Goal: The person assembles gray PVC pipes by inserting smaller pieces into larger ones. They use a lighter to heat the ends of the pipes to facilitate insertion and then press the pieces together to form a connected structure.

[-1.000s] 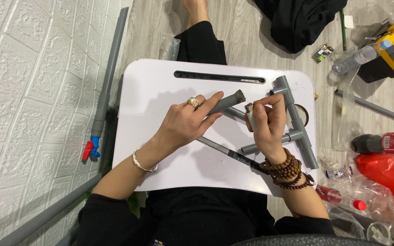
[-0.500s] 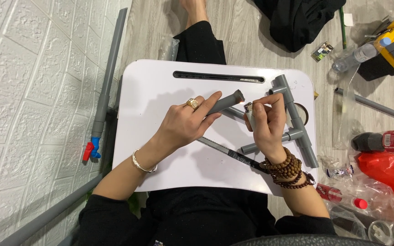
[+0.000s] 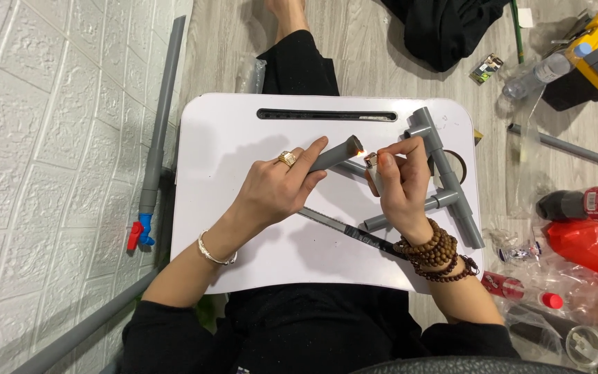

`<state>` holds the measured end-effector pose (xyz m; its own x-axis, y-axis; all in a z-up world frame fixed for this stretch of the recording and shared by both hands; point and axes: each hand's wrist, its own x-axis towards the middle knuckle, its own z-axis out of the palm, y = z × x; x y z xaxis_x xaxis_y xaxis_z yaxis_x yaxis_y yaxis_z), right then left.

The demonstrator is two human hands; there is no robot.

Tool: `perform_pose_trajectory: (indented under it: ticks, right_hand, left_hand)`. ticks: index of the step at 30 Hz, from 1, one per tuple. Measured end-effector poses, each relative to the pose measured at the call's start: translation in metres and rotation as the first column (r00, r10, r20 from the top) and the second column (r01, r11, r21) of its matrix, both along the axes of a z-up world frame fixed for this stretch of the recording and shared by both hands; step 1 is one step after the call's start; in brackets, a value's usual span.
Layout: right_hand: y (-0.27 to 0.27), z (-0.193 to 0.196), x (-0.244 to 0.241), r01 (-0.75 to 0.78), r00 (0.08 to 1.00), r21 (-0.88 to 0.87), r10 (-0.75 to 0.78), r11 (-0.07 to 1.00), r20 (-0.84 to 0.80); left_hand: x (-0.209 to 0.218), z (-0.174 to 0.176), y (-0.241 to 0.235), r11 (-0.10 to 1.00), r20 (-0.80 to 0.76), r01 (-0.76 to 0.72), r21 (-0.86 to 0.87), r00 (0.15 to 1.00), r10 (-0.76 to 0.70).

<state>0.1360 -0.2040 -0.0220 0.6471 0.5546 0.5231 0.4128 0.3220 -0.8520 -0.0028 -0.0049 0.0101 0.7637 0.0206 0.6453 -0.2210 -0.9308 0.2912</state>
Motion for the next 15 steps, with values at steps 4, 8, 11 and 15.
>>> perform_pose_trajectory:
  ticks: [4, 8, 11, 15]
  right_hand:
    - [-0.003, -0.008, 0.003, 0.003, 1.0, -0.009, -0.003, 1.0, -0.002]
    - [-0.001, -0.002, 0.0, -0.007, 1.0, 0.007, 0.007, 1.0, -0.002]
    - [-0.001, 0.0, 0.0, -0.021, 1.0, 0.01, 0.021, 1.0, -0.008]
    - [0.001, 0.007, -0.004, -0.026, 1.0, 0.005, 0.026, 1.0, -0.011]
  left_hand:
    - [0.0, 0.002, 0.0, 1.0, 0.001, -0.003, 0.013, 1.0, 0.003]
    - [0.002, -0.003, 0.002, 1.0, 0.022, -0.017, 0.022, 1.0, 0.017]
    - [0.001, 0.0, 0.001, 0.999, 0.022, -0.031, 0.019, 0.999, 0.03]
    - [0.0, -0.001, 0.0, 0.997, 0.019, -0.061, 0.035, 0.998, 0.061]
